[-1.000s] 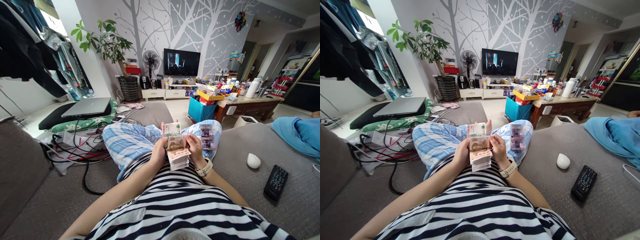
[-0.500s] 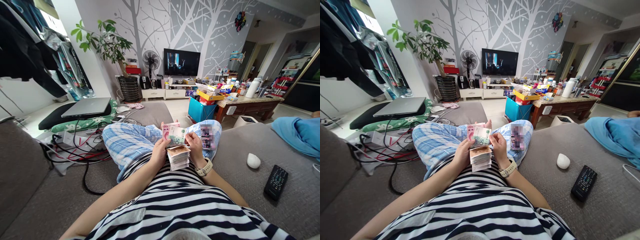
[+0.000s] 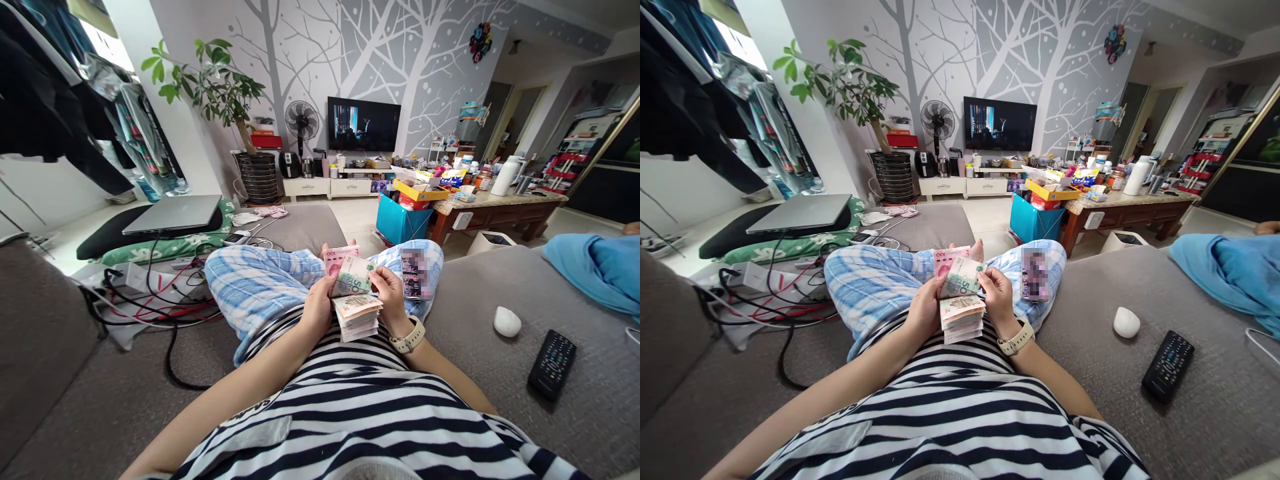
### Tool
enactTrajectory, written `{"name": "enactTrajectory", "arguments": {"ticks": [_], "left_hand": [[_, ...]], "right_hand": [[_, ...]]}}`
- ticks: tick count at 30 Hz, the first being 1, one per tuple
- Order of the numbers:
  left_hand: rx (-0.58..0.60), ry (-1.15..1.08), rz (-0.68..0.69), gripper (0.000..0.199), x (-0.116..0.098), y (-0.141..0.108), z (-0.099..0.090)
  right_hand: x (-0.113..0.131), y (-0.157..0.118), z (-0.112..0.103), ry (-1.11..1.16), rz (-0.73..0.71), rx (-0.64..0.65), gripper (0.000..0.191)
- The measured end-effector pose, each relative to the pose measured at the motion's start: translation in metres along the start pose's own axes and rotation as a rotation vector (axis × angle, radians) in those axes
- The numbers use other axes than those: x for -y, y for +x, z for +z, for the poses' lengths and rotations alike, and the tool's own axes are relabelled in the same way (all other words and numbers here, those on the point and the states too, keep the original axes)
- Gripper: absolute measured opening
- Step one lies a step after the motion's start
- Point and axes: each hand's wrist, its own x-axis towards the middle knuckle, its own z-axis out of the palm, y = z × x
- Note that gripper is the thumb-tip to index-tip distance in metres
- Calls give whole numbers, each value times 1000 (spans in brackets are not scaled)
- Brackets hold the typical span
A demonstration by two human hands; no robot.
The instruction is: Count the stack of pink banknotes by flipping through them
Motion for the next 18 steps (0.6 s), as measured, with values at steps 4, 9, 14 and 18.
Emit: {"name": "enactTrajectory", "arguments": {"ticks": [4,9,14,18], "left_hand": [[48,-62,-42,24,2,3,-2],[79,-48,-36,22,1,1,-2],[54,-50,-35,20,-3,-2,2],[22,-50,-33,17,-6,-4,4]], "right_hand": [[-1,-1,-1,18,-9,18,32],[-1,-2,-1,47,-14,38,32],[-1,-2,-1,50,3,44,31],[-1,-2,-1,57,19,62,31]]}}
